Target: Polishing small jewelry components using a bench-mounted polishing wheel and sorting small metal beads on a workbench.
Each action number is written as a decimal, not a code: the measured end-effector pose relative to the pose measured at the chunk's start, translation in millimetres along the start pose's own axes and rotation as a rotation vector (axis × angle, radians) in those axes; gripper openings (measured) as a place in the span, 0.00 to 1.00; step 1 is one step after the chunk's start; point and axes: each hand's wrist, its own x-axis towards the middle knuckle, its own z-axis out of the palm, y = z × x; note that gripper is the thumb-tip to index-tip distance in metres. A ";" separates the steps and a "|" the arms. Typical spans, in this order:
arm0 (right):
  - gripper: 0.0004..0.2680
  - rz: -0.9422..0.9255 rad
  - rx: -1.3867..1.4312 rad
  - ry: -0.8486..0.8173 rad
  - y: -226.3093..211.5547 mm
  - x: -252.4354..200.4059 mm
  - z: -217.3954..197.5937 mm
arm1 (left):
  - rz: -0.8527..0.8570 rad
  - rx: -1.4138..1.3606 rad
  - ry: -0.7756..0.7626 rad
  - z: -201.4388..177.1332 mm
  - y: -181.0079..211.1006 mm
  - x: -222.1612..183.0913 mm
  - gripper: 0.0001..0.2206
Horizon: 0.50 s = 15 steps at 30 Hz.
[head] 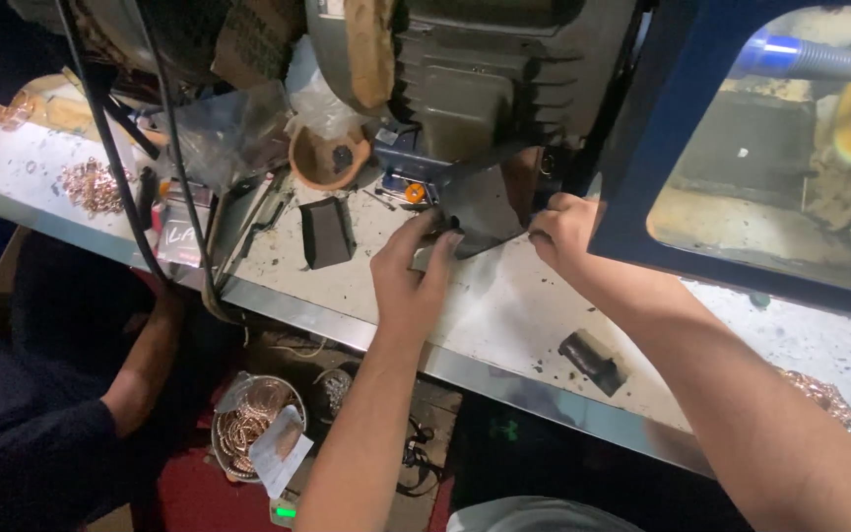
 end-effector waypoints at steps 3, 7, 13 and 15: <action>0.06 -0.086 -0.175 -0.051 2.4 -3.5 -19.0 | 0.012 -0.003 0.004 -0.1 -2.2 1.1 0.10; 0.07 0.106 0.099 -0.101 -76.0 -41.5 -222.0 | 0.010 -0.012 0.002 -2.3 -5.9 0.7 0.10; 0.11 0.360 0.333 -0.138 -83.4 -52.0 -250.4 | 0.031 -0.027 -0.016 -1.9 -6.0 2.2 0.10; 0.09 0.323 0.300 -0.150 -83.0 -50.3 -242.5 | 0.012 -0.011 -0.017 -2.6 -1.1 3.0 0.10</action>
